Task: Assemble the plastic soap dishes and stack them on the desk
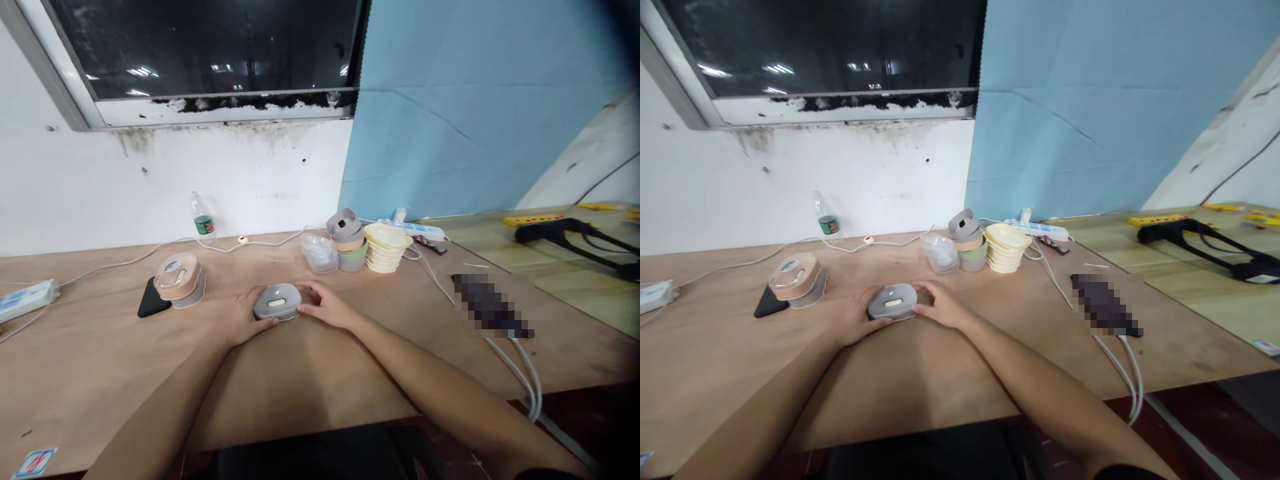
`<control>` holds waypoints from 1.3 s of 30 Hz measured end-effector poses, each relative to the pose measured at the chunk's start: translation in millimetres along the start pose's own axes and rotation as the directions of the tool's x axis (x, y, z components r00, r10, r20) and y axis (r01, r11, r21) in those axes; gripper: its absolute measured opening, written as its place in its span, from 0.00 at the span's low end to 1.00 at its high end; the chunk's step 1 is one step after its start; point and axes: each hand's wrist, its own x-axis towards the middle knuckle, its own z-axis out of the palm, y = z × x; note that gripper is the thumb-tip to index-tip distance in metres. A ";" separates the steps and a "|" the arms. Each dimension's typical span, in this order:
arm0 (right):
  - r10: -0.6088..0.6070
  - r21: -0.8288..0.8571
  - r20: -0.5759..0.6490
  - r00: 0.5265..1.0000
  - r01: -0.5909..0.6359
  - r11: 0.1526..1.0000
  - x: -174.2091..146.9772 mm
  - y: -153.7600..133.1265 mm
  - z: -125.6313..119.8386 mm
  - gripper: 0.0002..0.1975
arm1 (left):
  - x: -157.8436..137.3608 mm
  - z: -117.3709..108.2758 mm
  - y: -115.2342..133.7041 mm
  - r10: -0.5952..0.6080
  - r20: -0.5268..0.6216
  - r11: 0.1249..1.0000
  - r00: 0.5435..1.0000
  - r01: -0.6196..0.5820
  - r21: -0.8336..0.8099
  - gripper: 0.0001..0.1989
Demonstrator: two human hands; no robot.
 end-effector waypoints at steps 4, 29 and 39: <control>-0.078 -0.205 0.116 0.990 0.101 0.973 -2.5 0.7 2.8 0.41 | -1.8 -3.8 8.7 -0.014 -0.030 0.996 0.999 0.011 -0.087 0.38; 0.018 0.072 -0.782 0.623 0.062 0.996 5.3 -20.1 -77.4 0.14 | -5.8 5.5 32.4 0.193 0.143 0.981 0.971 -0.195 0.004 0.41; 0.185 0.228 -0.881 0.435 0.047 0.973 15.8 -17.4 -204.8 0.31 | 1.3 11.7 33.0 0.177 0.030 0.974 0.984 -0.179 0.140 0.26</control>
